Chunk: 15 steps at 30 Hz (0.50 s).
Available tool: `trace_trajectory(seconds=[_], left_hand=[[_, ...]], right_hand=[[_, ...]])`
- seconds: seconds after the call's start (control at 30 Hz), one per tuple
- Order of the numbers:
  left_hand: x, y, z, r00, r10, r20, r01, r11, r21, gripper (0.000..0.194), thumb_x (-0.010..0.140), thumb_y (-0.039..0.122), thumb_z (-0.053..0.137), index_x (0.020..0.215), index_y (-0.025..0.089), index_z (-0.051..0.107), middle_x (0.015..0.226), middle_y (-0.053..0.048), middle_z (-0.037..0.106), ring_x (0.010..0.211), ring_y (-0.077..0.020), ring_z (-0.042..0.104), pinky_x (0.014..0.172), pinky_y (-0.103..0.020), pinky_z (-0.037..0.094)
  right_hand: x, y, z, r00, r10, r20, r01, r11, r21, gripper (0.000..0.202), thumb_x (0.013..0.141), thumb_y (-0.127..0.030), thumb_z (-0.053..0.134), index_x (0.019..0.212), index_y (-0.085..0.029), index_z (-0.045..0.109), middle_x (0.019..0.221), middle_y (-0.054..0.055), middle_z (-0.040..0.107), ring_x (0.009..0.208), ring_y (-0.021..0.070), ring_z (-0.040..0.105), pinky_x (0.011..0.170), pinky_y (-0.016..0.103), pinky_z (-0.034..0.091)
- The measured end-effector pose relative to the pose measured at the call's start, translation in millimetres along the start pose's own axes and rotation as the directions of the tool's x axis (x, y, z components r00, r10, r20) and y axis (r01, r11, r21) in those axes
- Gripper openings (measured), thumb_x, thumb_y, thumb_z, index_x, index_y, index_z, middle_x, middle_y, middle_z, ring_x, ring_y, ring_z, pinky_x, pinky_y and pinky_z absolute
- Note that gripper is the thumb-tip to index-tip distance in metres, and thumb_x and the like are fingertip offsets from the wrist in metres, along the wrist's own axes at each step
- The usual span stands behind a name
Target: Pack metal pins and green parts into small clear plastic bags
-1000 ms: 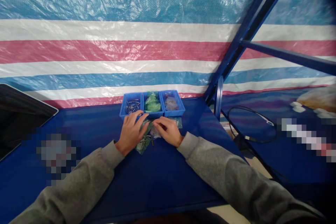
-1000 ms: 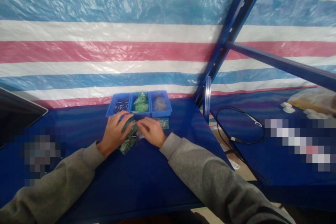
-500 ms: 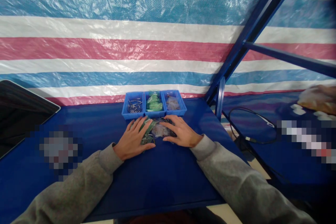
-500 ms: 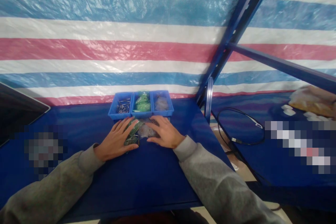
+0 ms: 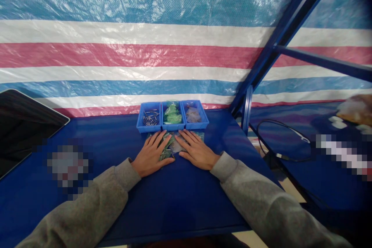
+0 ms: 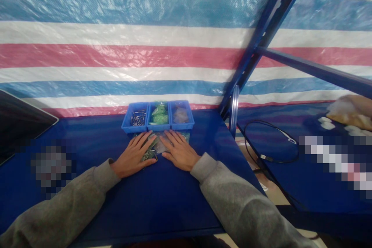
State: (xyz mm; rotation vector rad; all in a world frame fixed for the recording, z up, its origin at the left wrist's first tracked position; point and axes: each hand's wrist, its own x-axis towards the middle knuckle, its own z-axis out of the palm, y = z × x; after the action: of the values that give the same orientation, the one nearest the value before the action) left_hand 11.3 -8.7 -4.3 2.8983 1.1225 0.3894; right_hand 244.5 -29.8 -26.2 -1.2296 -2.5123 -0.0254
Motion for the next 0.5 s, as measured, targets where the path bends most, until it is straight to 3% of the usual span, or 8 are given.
trace_trajectory(seconds=[0.23, 0.5], left_hand=[[0.9, 1.8, 3.9, 1.0, -0.008, -0.027, 0.006, 0.999, -0.053, 0.066, 0.083, 0.055, 0.042, 0.138, 0.022, 0.027, 0.142, -0.012, 0.029, 0.132, -0.0285, 0.024, 0.104, -0.045, 0.028], [-2.2, 7.5, 2.5, 0.997, -0.078, -0.017, 0.078, 0.997, 0.026, 0.062, 0.084, 0.056, 0.039, 0.138, 0.027, 0.028, 0.144, -0.009, 0.027, 0.133, -0.0312, 0.02, 0.105, -0.057, 0.015]], right_hand=[[0.8, -8.7, -2.9, 0.998, 0.041, -0.057, -0.039, 0.999, 0.035, 0.058, 0.088, -0.039, 0.047, 0.139, -0.018, 0.029, 0.143, 0.012, 0.029, 0.133, 0.0271, 0.024, 0.105, 0.046, 0.029], [-6.2, -15.0, -3.3, 0.963, 0.243, -0.12, -0.246, 0.969, -0.005, 0.06, 0.084, -0.047, 0.049, 0.135, -0.017, 0.038, 0.137, 0.017, 0.037, 0.127, 0.0341, 0.031, 0.101, 0.053, 0.028]])
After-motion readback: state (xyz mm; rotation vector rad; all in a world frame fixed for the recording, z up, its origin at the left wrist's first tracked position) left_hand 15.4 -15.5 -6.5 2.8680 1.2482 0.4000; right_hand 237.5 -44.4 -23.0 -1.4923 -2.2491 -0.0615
